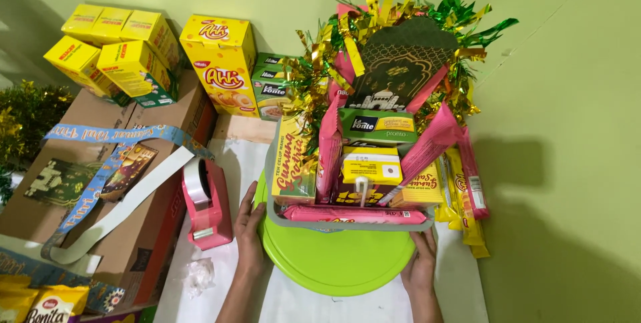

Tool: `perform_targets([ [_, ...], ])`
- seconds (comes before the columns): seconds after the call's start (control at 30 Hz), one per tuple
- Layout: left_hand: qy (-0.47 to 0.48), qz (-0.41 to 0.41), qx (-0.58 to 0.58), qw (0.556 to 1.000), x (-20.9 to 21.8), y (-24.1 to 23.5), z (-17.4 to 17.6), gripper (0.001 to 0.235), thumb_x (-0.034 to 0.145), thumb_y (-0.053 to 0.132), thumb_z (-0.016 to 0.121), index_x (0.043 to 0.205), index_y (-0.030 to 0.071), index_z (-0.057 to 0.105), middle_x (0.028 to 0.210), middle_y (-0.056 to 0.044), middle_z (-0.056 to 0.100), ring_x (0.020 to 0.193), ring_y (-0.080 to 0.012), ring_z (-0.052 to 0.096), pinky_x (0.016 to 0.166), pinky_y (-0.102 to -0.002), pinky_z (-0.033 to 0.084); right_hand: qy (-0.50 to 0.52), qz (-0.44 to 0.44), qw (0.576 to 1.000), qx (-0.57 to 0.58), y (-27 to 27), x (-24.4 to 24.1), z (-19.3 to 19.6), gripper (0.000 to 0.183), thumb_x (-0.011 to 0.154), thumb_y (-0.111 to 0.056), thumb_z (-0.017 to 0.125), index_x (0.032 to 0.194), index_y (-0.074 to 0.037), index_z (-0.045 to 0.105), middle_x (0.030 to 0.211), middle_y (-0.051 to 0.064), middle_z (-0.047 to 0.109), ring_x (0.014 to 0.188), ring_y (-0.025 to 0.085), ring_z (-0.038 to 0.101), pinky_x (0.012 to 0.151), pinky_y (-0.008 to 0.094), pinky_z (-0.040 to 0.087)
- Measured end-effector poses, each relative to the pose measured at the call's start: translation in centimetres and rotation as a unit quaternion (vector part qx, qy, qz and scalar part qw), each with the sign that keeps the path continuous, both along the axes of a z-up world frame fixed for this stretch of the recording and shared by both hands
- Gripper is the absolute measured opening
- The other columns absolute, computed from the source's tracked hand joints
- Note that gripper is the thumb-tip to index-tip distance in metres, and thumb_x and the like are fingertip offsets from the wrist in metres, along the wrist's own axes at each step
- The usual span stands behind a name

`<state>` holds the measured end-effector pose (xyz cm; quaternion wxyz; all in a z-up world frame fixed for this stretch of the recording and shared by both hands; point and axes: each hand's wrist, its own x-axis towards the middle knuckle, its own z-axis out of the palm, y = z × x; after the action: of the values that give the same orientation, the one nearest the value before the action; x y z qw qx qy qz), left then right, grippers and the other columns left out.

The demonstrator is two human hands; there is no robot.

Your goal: Assembling a decorative gift hamper by arranging snacks and decorations

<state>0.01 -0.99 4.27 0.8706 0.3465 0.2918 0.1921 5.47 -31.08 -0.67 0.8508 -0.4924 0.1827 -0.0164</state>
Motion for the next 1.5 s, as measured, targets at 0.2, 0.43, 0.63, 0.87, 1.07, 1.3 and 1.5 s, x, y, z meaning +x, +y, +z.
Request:
perform_targets([
  [0.2, 0.005, -0.006, 0.009, 1.000, 0.2, 0.3, -0.1, 0.068, 0.086, 0.011, 0.058, 0.153, 0.009, 0.049, 0.136, -0.018, 0.065, 0.108, -0.0319, 0.066, 0.087, -0.041, 0.053, -0.034, 0.001, 0.999, 0.015, -0.2, 0.4, -0.6, 0.054, 0.092, -0.007, 0.056, 0.146, -0.006, 0.056, 0.137, 0.013, 0.063, 0.124, 0.029, 0.061, 0.099, 0.041, 0.049],
  [0.43, 0.009, -0.011, -0.004, 1.000, 0.0, 0.4, 0.2, 0.068, 0.087, 0.012, 0.059, 0.154, 0.011, 0.048, 0.133, -0.018, 0.066, 0.104, -0.0334, 0.067, 0.085, -0.042, 0.055, -0.059, 0.018, 0.998, 0.003, -0.4, 0.3, -1.0, 0.048, 0.093, -0.010, 0.057, 0.141, -0.006, 0.061, 0.130, 0.012, 0.067, 0.118, 0.028, 0.064, 0.093, 0.039, 0.051],
  [0.63, -0.016, -0.008, 0.032, 0.999, 0.1, 0.8, -2.0, 0.066, 0.086, 0.011, 0.063, 0.150, 0.009, 0.053, 0.126, -0.018, 0.070, 0.102, -0.0283, 0.069, 0.086, -0.037, 0.056, -0.118, 0.037, 0.992, 0.008, -0.5, 0.6, -1.6, 0.047, 0.095, -0.011, 0.055, 0.141, -0.007, 0.060, 0.132, 0.010, 0.066, 0.119, 0.026, 0.063, 0.095, 0.036, 0.050],
  [0.87, -0.107, 0.014, 0.081, 0.991, -0.1, 0.3, -4.5, 0.059, 0.095, 0.007, 0.055, 0.152, -0.002, 0.043, 0.133, -0.019, 0.065, 0.112, -0.0308, 0.069, 0.095, -0.044, 0.059, -0.096, 0.016, 0.995, -0.006, 1.3, 0.8, 0.0, 0.065, 0.094, -0.016, 0.053, 0.158, -0.017, 0.044, 0.139, 0.010, 0.063, 0.117, 0.028, 0.066, 0.103, 0.044, 0.053],
  [1.07, -0.129, 0.020, 0.103, 0.986, 1.1, 0.6, -6.8, 0.057, 0.095, 0.008, 0.056, 0.151, -0.001, 0.044, 0.134, -0.019, 0.065, 0.111, -0.0305, 0.070, 0.095, -0.044, 0.059, -0.129, 0.015, 0.992, -0.008, 0.7, 1.5, -1.7, 0.066, 0.094, -0.017, 0.056, 0.159, -0.015, 0.040, 0.144, 0.013, 0.060, 0.123, 0.029, 0.065, 0.106, 0.044, 0.053],
  [1.3, -0.122, 0.016, 0.114, 0.986, 0.1, 0.0, -4.8, 0.054, 0.095, 0.012, 0.057, 0.148, 0.004, 0.047, 0.128, -0.018, 0.066, 0.103, -0.0274, 0.070, 0.090, -0.041, 0.060, -0.128, 0.031, 0.991, -0.027, 0.7, 1.0, -1.1, 0.064, 0.097, -0.019, 0.057, 0.159, -0.014, 0.041, 0.146, 0.016, 0.057, 0.126, 0.032, 0.062, 0.106, 0.046, 0.052],
  [1.5, -0.108, 0.015, 0.145, 0.983, 0.6, 0.6, -6.3, 0.053, 0.095, 0.014, 0.059, 0.146, 0.006, 0.050, 0.121, -0.015, 0.067, 0.097, -0.0225, 0.069, 0.084, -0.036, 0.060, -0.125, 0.034, 0.991, -0.028, 0.9, 0.9, -0.6, 0.064, 0.098, -0.021, 0.060, 0.158, -0.012, 0.040, 0.143, 0.016, 0.058, 0.122, 0.031, 0.063, 0.104, 0.046, 0.053],
])
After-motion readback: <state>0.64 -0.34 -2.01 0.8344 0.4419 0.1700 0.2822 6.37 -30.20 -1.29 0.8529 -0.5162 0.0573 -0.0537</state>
